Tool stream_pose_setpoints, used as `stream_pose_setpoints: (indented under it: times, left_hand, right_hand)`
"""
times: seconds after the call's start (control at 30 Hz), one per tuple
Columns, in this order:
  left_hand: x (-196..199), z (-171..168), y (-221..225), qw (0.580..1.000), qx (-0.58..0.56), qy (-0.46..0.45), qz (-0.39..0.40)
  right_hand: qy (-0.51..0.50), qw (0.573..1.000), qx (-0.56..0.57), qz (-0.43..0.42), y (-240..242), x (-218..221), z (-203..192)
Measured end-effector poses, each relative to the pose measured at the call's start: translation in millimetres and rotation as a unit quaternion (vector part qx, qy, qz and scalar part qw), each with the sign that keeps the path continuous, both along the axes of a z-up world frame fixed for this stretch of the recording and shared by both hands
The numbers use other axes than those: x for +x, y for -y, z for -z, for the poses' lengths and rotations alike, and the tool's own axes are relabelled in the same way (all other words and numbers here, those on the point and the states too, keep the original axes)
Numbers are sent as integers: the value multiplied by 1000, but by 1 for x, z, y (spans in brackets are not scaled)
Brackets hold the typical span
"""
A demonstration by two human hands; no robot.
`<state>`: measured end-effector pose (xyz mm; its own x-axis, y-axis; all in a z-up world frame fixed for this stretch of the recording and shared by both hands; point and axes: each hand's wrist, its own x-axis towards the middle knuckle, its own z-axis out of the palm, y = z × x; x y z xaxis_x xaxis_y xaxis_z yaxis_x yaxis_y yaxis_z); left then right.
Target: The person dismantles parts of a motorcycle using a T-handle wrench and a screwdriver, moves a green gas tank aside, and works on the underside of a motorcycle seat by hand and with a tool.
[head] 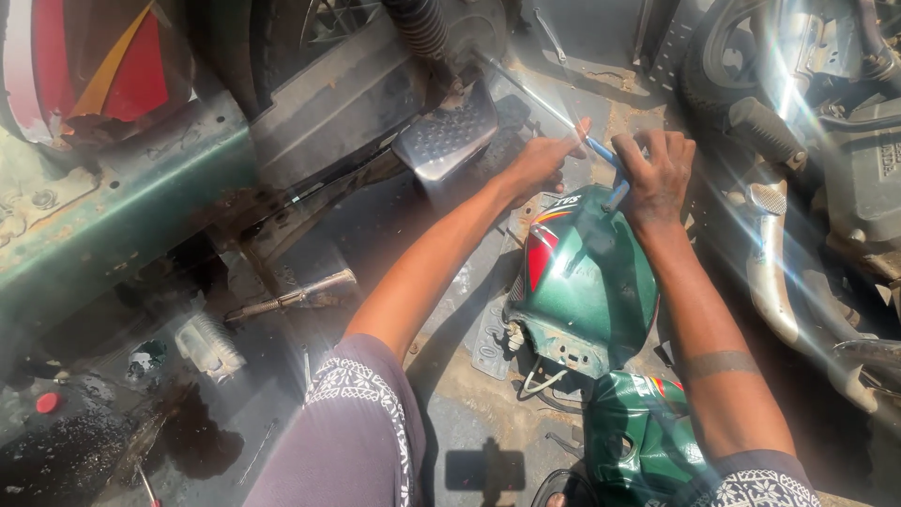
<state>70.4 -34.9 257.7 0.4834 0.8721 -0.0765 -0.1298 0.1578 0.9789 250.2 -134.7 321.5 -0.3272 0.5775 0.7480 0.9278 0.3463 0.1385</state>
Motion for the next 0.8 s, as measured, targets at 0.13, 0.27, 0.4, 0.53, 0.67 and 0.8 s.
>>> stream_pose_setpoints:
  times: [0.13, 0.27, 0.4, 0.53, 0.67, 0.8]
  left_hand:
    - [51, 10, -13, 993, -31, 88, -71]
    - [61, 10, -7, 987, -42, 56, -146]
    - [52, -4, -1, 988, -31, 21, -150]
    - [50, -2, -1, 988, -24, 9, -153]
    - [53, 4, -8, 988, -21, -19, -152]
    - [58, 13, -11, 992, -2, -14, -126]
  right_hand:
    - [-195, 977, -81, 30, -8, 11, 28]
    - [-669, 701, -230, 90, -29, 57, 47]
    - [-831, 347, -416, -126, -10, 73, 45]
    - [-739, 450, -491, -100, -6, 63, 34]
    - [-537, 683, -486, -97, -5, 50, 21]
    - [-238, 941, -229, -78, 9, 36, 13]
